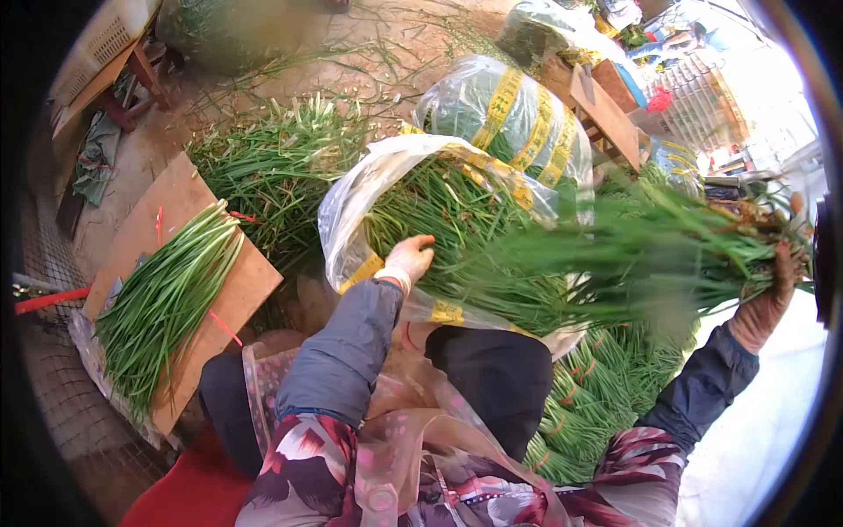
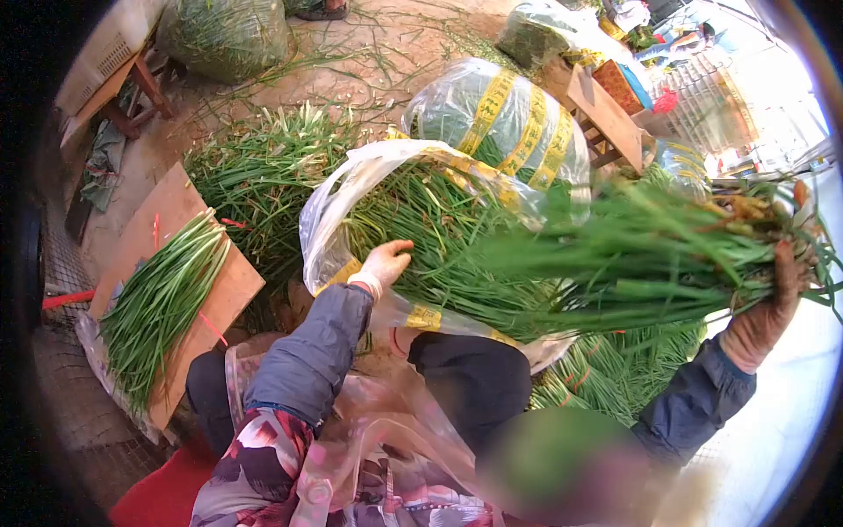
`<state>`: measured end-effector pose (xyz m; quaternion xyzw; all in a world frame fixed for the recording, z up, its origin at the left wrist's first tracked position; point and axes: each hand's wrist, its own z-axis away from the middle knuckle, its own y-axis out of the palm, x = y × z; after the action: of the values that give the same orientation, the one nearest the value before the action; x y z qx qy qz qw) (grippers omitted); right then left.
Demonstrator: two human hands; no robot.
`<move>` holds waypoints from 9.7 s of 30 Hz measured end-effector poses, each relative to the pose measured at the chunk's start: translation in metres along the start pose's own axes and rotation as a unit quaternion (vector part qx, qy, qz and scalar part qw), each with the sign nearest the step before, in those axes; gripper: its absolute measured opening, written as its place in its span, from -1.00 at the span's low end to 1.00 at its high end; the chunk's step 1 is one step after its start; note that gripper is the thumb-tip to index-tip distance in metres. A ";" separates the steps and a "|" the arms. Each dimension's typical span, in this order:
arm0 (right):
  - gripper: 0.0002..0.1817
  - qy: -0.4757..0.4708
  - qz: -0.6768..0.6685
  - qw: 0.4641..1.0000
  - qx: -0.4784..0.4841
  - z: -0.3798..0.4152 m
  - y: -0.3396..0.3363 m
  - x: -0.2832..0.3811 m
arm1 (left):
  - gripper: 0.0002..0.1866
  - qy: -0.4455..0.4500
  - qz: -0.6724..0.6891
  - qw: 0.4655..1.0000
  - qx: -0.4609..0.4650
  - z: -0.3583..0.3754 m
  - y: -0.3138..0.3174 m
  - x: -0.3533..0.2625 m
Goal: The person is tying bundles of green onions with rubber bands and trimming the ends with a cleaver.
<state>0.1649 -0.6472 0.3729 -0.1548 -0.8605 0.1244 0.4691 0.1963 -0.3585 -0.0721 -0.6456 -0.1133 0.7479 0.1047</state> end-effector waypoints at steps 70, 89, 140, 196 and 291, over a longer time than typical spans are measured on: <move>-0.38 -0.090 0.194 0.802 0.559 0.281 0.266 -0.112 | -0.40 -0.026 0.269 0.962 -0.036 0.337 -0.183 -0.118; -0.11 0.113 -0.320 0.883 0.325 0.130 0.245 -0.050 | -0.58 -0.073 0.343 0.927 -0.133 0.417 -0.255 -0.086; -0.53 0.317 -0.099 0.818 0.470 0.210 0.246 -0.106 | -0.58 0.138 -0.664 0.735 0.013 0.440 -0.256 -0.120; -0.59 0.351 -0.099 0.836 0.409 0.247 0.298 -0.080 | -0.25 -0.215 0.200 0.954 0.064 0.449 -0.242 -0.079; -0.63 -0.322 0.006 0.764 0.560 0.218 0.355 0.045 | -0.54 0.021 -0.382 0.913 -0.143 0.448 -0.270 -0.104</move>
<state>0.0107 -0.3181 0.1649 0.1795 -0.7374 0.6293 0.1674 -0.2290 -0.1487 0.1713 -0.5766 -0.4548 0.6127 0.2920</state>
